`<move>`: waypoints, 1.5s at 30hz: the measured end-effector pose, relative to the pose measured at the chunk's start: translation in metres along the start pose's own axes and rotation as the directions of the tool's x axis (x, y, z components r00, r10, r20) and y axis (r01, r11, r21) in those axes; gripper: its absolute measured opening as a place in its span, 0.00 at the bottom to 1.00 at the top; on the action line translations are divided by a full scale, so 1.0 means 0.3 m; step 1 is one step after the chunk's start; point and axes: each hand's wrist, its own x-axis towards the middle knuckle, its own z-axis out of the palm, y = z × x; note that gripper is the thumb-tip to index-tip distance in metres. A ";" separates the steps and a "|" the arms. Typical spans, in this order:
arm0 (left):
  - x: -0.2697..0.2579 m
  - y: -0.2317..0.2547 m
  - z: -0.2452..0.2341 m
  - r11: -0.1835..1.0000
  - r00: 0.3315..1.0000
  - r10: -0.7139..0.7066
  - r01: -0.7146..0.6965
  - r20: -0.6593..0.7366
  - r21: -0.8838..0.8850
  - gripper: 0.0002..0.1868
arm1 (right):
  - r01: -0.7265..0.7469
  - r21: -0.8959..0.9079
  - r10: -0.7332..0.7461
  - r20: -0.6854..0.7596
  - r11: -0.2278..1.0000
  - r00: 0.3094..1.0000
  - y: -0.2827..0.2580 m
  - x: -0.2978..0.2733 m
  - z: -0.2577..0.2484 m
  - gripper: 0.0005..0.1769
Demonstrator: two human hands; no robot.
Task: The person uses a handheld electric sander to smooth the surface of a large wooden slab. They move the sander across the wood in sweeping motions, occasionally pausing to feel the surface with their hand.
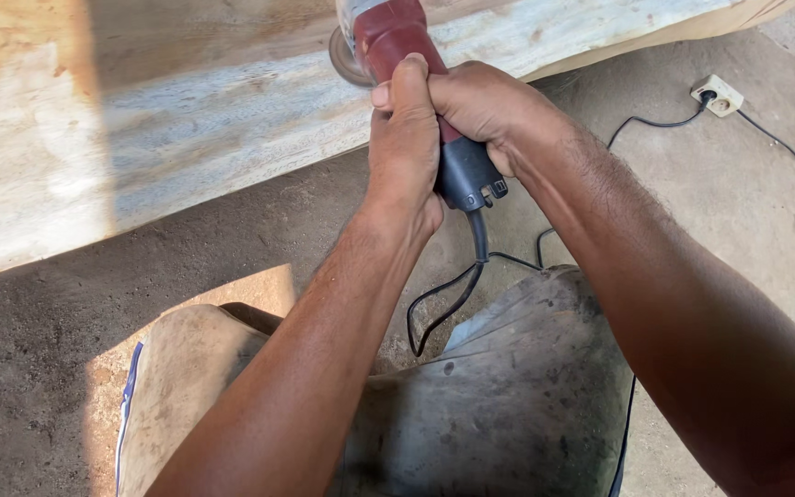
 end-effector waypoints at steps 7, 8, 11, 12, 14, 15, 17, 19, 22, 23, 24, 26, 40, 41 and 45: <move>0.106 -0.170 0.158 0.987 0.982 -0.155 0.150 0.107 0.049 0.37 | -0.074 0.042 0.081 -0.188 0.996 0.979 0.059 -0.032 -0.208 0.33; 0.130 -0.205 0.199 0.978 0.970 -0.205 0.198 0.133 0.063 0.38 | -0.095 0.040 0.102 -0.237 0.995 0.966 0.069 -0.041 -0.252 0.33; 0.175 -0.285 0.291 0.954 0.931 -0.296 0.279 0.214 0.106 0.41 | -0.100 0.095 0.127 -0.340 0.990 0.932 0.093 -0.071 -0.339 0.34; 0.181 -0.300 0.289 0.948 0.929 -0.305 0.275 0.210 0.157 0.41 | -0.094 0.125 0.134 -0.368 0.988 0.920 0.104 -0.079 -0.346 0.34; 0.179 -0.326 0.301 0.930 0.924 -0.321 0.267 0.207 0.253 0.42 | -0.133 0.114 0.168 -0.397 0.984 0.902 0.120 -0.095 -0.349 0.33; 0.176 -0.325 0.299 0.933 0.930 -0.308 0.254 0.199 0.256 0.41 | -0.151 0.103 0.180 -0.409 0.983 0.895 0.119 -0.101 -0.347 0.33; 0.156 -0.300 0.254 0.938 0.945 -0.279 0.229 0.172 0.260 0.39 | -0.143 0.118 0.177 -0.369 0.983 0.912 0.114 -0.108 -0.309 0.31; 0.119 -0.253 0.201 0.955 0.956 -0.246 0.211 0.159 0.208 0.39 | -0.117 0.142 0.156 -0.304 0.983 0.940 0.103 -0.115 -0.236 0.29; 0.038 -0.141 0.090 0.962 0.965 -0.238 0.218 0.115 0.162 0.40 | -0.063 0.212 0.103 -0.185 0.975 0.977 0.063 -0.120 -0.104 0.27; 0.011 -0.098 0.058 0.962 0.964 -0.244 0.228 0.103 0.148 0.40 | -0.061 0.246 0.099 -0.145 0.967 0.985 0.046 -0.119 -0.058 0.26; -0.007 -0.050 0.027 0.961 0.968 -0.237 0.221 0.084 0.168 0.40 | -0.061 0.279 0.094 -0.104 0.958 0.990 0.028 -0.118 -0.012 0.25; -0.041 0.041 -0.042 0.957 0.974 -0.223 0.209 0.045 0.203 0.40 | -0.101 0.264 0.131 -0.099 0.959 0.986 -0.010 -0.109 0.082 0.24; -0.213 0.545 -0.471 0.986 0.988 -0.087 0.104 -0.131 0.129 0.36 | -0.085 0.159 0.076 0.062 0.984 0.995 -0.265 -0.046 0.693 0.27; -0.224 0.574 -0.497 0.986 0.985 -0.087 0.106 -0.148 0.126 0.35 | -0.082 0.116 0.078 0.046 0.990 0.996 -0.278 -0.047 0.729 0.28; -0.269 0.654 -0.588 0.992 0.985 -0.048 0.066 -0.166 0.108 0.33 | -0.084 0.082 0.076 0.096 0.993 0.992 -0.328 -0.043 0.846 0.28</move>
